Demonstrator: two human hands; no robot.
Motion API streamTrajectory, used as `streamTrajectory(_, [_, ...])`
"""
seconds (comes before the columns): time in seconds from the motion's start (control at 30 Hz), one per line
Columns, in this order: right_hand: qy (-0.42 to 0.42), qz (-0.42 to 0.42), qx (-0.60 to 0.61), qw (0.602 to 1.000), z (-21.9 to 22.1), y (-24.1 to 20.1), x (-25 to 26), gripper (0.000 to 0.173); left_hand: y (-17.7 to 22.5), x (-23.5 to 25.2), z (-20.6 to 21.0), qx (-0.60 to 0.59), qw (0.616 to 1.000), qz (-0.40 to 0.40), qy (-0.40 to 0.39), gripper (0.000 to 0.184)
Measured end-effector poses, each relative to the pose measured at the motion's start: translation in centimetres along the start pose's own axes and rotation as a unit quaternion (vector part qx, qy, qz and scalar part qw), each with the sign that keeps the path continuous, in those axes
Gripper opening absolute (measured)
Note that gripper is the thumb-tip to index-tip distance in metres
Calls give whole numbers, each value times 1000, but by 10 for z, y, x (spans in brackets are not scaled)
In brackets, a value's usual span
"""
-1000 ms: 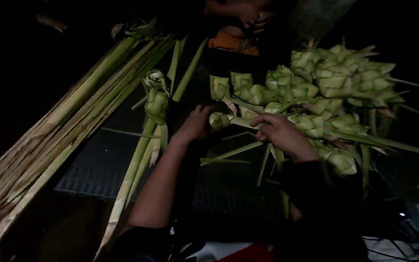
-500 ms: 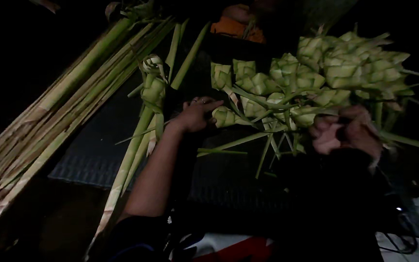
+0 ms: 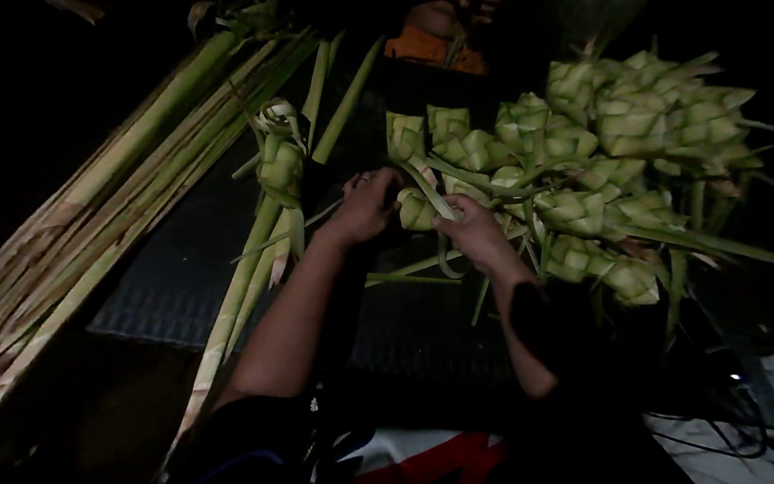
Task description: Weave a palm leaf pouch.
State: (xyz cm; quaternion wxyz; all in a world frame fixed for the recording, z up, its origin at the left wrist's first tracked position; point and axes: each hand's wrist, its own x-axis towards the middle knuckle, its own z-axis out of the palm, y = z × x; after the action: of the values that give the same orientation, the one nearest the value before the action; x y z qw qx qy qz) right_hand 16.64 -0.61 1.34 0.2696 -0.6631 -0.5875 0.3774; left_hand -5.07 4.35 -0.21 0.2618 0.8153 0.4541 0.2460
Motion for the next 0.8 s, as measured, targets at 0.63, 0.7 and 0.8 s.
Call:
streamTrajectory(0.63, [19,-34,271,962,17,-6,6,29,6,3,23,-37,989,101,105,47])
streamTrajectory(0.7, [-1,-51,287,957,16,-14,4,28,3,4,23,-66,982,124,123,47])
streamTrajectory(0.8, [-9,-99,278,955,9,-28,-5,27,-2,5,20,-180,964,120,158,41])
